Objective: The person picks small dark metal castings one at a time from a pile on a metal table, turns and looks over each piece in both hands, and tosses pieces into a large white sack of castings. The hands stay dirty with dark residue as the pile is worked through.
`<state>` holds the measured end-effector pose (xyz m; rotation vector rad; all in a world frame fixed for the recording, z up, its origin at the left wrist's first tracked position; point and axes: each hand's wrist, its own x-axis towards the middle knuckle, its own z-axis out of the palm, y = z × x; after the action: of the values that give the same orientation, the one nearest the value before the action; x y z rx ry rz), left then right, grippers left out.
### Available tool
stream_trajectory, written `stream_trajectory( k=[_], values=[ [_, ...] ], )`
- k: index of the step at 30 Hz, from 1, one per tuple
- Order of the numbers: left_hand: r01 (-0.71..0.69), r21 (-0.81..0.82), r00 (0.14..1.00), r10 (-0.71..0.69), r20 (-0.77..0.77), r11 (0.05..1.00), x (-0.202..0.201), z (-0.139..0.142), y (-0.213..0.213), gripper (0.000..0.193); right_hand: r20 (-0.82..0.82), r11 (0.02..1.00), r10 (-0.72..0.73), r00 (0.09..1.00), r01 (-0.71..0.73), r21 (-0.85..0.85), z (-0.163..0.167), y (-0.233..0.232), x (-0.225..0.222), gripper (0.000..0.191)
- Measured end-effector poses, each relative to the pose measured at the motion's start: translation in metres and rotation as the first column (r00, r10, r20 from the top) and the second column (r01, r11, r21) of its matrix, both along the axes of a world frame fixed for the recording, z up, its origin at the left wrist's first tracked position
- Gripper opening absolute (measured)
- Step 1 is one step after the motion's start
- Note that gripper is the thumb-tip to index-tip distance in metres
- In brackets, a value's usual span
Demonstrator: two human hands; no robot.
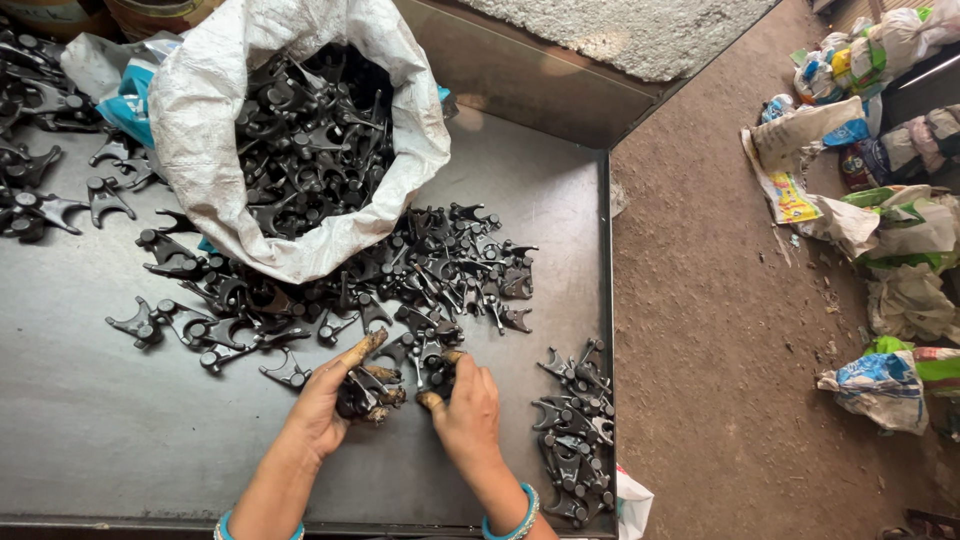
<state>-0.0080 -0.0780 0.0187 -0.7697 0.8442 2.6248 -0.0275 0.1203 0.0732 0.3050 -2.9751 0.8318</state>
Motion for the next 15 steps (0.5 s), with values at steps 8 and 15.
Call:
stream_trajectory(
  k=[8,15],
  values=[
    [0.175,0.000,0.982,-0.175,0.067,0.985,0.006,0.003,0.022,0.043,0.278,0.641,0.154,0.948,0.118,-0.758,-0.031,0.072,-0.012,0.049],
    [0.184,0.096,0.983,-0.185,0.002,0.978,0.016,-0.022,0.052,0.042,0.403,0.418,0.196,0.894,0.296,-0.859,-0.006,0.081,0.000,0.030]
  ],
)
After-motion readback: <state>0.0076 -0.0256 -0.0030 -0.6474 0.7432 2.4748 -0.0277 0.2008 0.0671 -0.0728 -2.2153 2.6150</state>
